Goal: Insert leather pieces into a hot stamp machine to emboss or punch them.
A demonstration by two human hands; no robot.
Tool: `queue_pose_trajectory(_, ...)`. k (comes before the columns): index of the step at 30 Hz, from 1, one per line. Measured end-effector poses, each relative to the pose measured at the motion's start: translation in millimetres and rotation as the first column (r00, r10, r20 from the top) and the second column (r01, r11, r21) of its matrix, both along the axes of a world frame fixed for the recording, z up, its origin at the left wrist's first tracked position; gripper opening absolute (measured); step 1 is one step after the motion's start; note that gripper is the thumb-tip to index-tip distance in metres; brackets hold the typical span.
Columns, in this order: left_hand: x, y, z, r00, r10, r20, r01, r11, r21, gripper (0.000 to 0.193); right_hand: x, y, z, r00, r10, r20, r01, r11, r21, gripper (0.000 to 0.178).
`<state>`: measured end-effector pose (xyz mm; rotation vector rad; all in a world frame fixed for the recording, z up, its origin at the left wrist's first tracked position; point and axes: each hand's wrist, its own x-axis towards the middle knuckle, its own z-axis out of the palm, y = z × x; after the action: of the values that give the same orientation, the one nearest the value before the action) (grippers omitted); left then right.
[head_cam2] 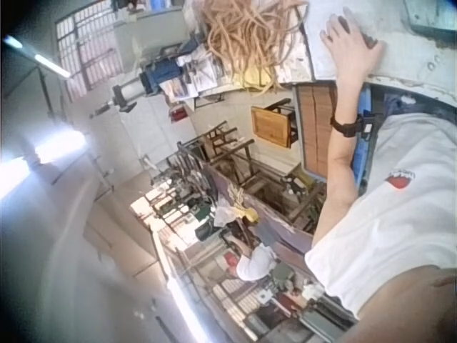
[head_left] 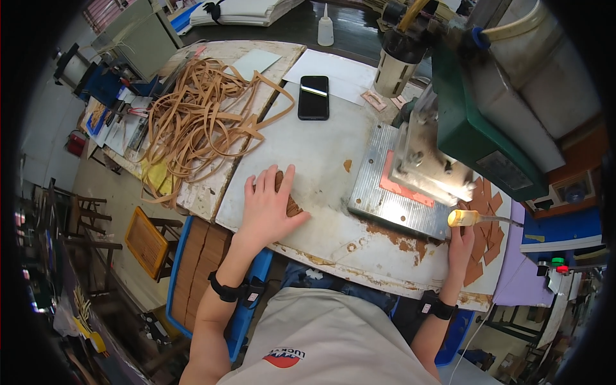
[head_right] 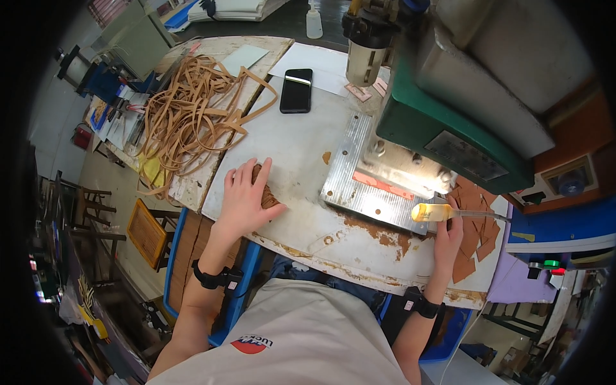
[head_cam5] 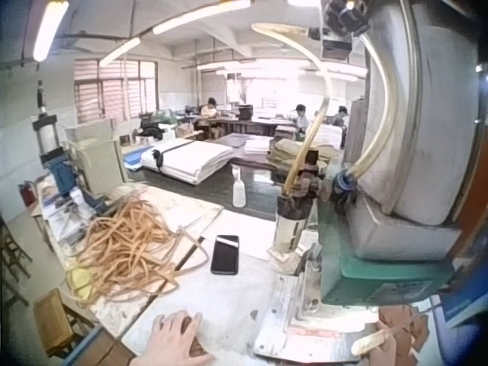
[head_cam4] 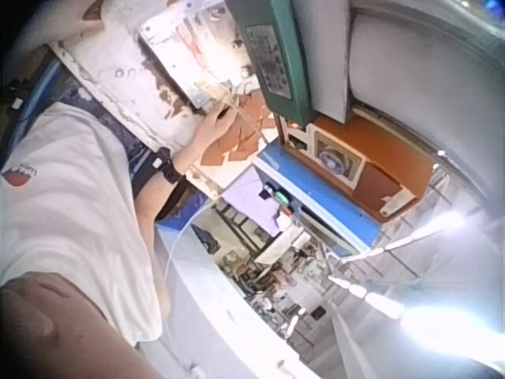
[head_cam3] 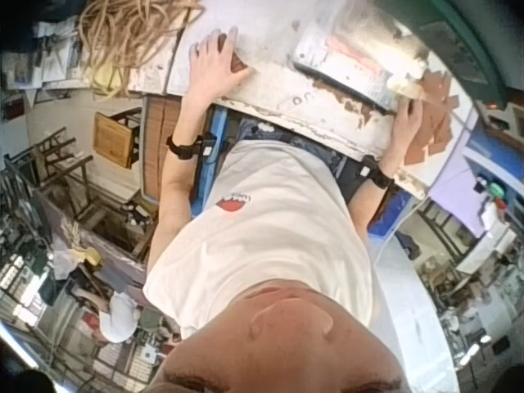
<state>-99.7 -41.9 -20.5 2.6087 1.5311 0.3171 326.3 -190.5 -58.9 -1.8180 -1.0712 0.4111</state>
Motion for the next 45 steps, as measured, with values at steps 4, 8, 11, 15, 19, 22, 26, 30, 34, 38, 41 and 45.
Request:
queue_pose_trajectory(4,2.1,0.9,-1.4,1.0,0.008,-0.011,-0.007,1.0,0.03,0.097,4.5,-2.0,-5.1,0.999,-0.017,0.032,0.017,1.0,-0.002,0.044)
queue_pose_trajectory(8,5.5,-2.2,1.1,0.999,0.03,0.015,-0.03,0.999,-0.021,0.098,5.8,-0.9,-2.6,0.998,-0.013,0.065,0.016,0.998,-0.054,0.044)
queue_pose_trajectory(11,6.8,-5.7,0.2,0.997,0.054,0.059,-0.052,0.998,-0.037,0.102,7.2,0.7,-5.2,1.0,-0.012,0.009,0.012,1.0,-0.029,0.043)
queue_pose_trajectory(15,3.5,-24.5,10.8,0.982,0.188,0.006,-0.186,0.975,-0.122,0.11,2.2,0.6,-2.6,0.998,-0.034,0.051,0.035,0.999,-0.023,0.041)
queue_pose_trajectory(19,0.5,-25.1,1.8,0.981,0.19,-0.045,-0.192,0.981,-0.032,0.11,-1.5,3.7,-0.5,0.996,-0.039,0.077,0.04,0.999,-0.014,0.04)
queue_pose_trajectory(22,10.4,-8.2,24.0,0.972,0.212,-0.104,-0.226,0.963,-0.148,0.113,5.9,-0.5,-5.0,0.993,-0.044,0.107,0.044,0.999,0.0,0.039)
queue_pose_trajectory(26,-3.7,20.5,48.4,0.977,0.133,-0.169,-0.181,0.933,-0.311,0.12,2.8,1.3,-9.3,0.997,-0.062,0.048,0.062,0.998,-0.01,0.039)
queue_pose_trajectory(30,-16.8,13.4,54.3,0.989,0.15,0.0,-0.149,0.982,-0.116,0.125,5.8,1.5,-12.6,0.997,-0.07,0.021,0.07,0.997,-0.022,0.039)
queue_pose_trajectory(34,-14.1,9.6,9.5,0.987,0.155,-0.037,-0.156,0.987,-0.033,0.125,15.8,-0.1,-18.0,0.998,-0.047,0.04,0.048,0.999,-0.007,0.04)
queue_pose_trajectory(38,-14.2,11.1,13.5,0.982,0.185,-0.031,-0.187,0.974,-0.126,0.124,17.5,-0.6,-19.3,0.997,-0.058,0.053,0.061,0.997,-0.055,0.041)
queue_pose_trajectory(41,-8.7,0.8,40.5,0.978,0.209,-0.025,-0.21,0.965,-0.154,0.122,11.9,-0.3,-20.2,0.999,-0.039,0.024,0.038,0.999,0.032,0.042)
queue_pose_trajectory(45,-2.5,-24.0,33.5,0.987,0.154,-0.041,-0.152,0.987,0.054,0.115,7.6,0.6,-14.3,0.995,-0.034,0.093,0.031,0.999,0.034,0.042)
